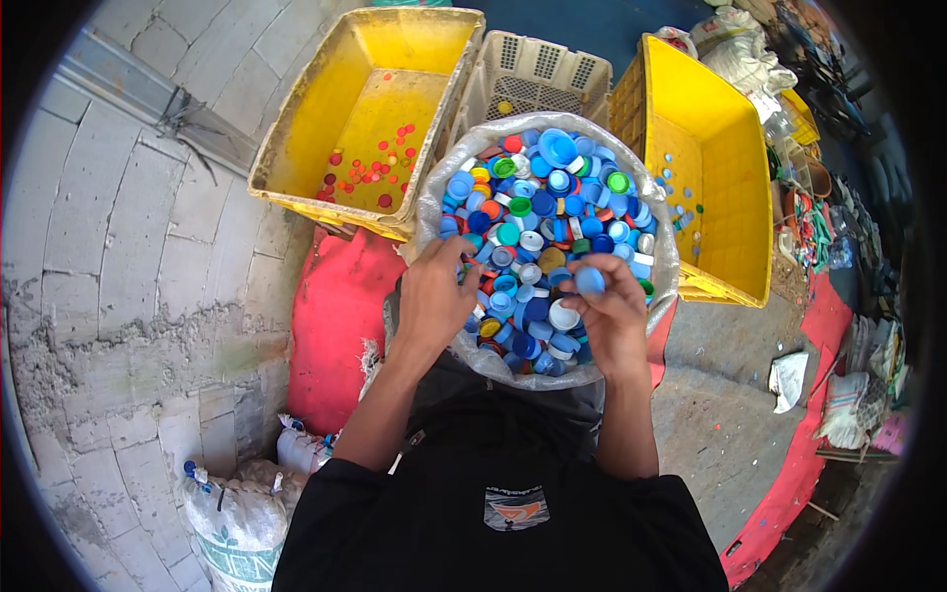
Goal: The person sorts plastic bottle caps by hand from a large bag into two yellow bins. They pick through the bag, tossing red and orange caps into the left bin and blue, green, and yellow caps into the right bin.
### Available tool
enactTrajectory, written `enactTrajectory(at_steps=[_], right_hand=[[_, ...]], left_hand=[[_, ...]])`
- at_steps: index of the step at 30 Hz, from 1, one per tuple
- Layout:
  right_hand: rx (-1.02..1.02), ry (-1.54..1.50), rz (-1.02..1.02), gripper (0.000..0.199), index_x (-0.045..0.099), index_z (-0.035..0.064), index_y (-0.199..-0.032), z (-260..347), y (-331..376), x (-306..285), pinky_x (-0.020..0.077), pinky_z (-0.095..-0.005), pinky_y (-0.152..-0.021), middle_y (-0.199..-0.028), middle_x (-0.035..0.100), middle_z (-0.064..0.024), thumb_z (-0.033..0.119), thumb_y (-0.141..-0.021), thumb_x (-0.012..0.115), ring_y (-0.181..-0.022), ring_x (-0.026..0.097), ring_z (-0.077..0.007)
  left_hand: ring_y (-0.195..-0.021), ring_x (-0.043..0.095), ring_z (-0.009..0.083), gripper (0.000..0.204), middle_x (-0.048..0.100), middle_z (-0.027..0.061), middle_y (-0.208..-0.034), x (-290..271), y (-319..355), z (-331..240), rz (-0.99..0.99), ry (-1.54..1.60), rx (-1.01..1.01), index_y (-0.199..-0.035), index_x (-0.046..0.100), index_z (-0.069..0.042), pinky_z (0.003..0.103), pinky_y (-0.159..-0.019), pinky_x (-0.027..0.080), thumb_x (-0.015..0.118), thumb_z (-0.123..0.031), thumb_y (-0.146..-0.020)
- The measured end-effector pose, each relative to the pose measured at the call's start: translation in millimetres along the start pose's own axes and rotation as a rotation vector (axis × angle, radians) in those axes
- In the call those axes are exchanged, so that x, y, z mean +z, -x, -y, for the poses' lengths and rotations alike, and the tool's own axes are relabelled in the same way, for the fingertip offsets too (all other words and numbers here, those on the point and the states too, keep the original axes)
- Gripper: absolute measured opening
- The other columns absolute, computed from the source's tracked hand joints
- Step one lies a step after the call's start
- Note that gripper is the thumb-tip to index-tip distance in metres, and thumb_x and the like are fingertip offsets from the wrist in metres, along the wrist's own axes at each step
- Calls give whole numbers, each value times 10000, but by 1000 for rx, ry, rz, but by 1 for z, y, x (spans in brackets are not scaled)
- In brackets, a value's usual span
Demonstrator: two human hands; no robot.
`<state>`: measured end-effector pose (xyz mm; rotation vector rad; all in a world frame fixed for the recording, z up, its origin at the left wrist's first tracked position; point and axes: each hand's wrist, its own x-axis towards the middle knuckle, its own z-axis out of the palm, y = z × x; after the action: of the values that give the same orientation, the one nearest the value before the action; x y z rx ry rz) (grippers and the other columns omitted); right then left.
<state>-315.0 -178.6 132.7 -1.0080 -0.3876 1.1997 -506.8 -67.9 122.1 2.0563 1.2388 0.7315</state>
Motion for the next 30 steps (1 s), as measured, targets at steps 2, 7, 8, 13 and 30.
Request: enactTrajectory(at_steps=[2, 7, 8, 13, 30], right_hand=[[-10, -169, -6, 335, 549, 35, -1112, 5, 16, -24, 528, -333, -731, -1079, 609, -114, 68, -782, 595, -881, 626, -216], [-18, -349, -37, 205, 544, 51, -1025, 7, 38, -57, 459, -273, -553, -888, 541, -57, 105, -828, 548, -733, 527, -139], [27, -371, -33, 165, 543, 63, -1006, 9, 42, -60, 407, -263, -496, -826, 491, -31, 123, -852, 549, -681, 475, -125], [73, -397, -113, 139, 545, 74, -999, 9, 48, -52, 388, -252, -482, -824, 495, -25, 130, -872, 549, -664, 472, -121], [180, -453, -80, 148, 547, 76, -998, 13, 20, -20, 390, -244, -485, -848, 511, -19, 140, -865, 557, -693, 498, -124]], left_hand=[[-778, 642, 329, 294, 625, 159, -875, 2, -7, 1, 4, -205, 149, -1044, 648, -59, 405, -639, 501, 719, -35, -760], [-832, 639, 367, 323, 631, 154, -929, -1, -23, -3, 255, -386, 157, -1096, 662, -130, 458, -691, 516, 675, -69, -779], [-839, 639, 370, 332, 633, 155, -925, 0, -25, -4, 274, -407, 166, -1103, 660, -129, 463, -698, 516, 677, -72, -776], [-859, 642, 376, 346, 647, 163, -927, 3, -36, -5, 335, -446, 174, -1118, 658, -126, 476, -714, 515, 681, -81, -775], [-581, 417, 41, 232, 551, 13, -873, -9, -23, 15, 200, 1320, -395, -1126, 561, -59, 176, -475, 315, 623, -185, -941]])
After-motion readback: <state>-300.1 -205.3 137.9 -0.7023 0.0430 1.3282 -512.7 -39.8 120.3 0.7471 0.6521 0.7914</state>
